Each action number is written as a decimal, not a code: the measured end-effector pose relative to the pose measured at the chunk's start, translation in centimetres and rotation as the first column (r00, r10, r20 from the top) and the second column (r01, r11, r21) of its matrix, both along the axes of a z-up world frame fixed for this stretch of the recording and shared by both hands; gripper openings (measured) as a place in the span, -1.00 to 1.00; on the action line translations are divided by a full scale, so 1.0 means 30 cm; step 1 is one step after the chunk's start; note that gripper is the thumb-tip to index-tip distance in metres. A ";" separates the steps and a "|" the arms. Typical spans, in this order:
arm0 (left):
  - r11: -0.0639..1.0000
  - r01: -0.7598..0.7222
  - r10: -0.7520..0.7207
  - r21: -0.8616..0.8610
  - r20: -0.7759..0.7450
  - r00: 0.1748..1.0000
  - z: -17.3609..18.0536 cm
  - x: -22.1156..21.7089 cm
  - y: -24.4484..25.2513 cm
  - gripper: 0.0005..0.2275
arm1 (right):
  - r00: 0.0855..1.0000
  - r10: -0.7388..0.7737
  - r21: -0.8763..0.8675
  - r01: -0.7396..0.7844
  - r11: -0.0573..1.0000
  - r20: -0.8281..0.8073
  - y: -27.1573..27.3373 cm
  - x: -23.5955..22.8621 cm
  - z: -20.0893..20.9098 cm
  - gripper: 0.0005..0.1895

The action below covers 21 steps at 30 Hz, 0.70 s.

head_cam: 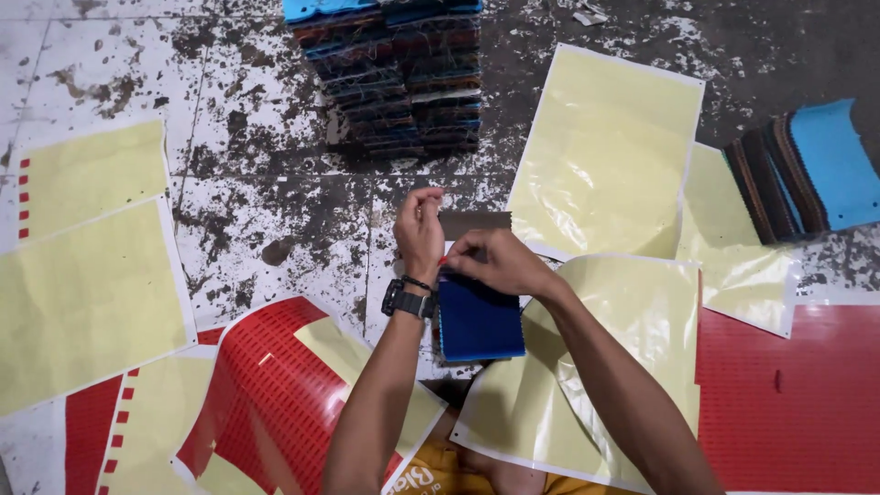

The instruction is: Peeling small red labels from a sheet and applying them to colored swatches, then organizing the swatches into a binder.

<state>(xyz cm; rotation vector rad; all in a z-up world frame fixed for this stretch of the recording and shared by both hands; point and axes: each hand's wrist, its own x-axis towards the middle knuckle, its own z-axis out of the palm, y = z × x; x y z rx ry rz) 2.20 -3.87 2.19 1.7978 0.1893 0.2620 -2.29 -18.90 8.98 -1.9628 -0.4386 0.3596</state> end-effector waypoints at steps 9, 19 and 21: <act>0.935 -0.080 0.017 0.345 0.184 0.983 -0.064 -0.026 0.120 -0.82 | 0.983 -0.171 -0.275 0.183 0.944 0.067 -0.025 0.123 -0.068 -0.81; 0.608 -0.082 -0.359 0.789 0.366 0.859 -0.059 -0.058 0.106 -0.76 | 0.959 -0.282 -0.534 0.252 0.807 0.026 0.020 0.175 -0.177 -0.78; 0.469 -0.126 -0.416 0.874 0.345 0.841 -0.053 -0.056 0.113 -0.71 | 0.965 -0.256 -0.573 0.247 0.781 0.067 0.021 0.188 -0.219 -0.76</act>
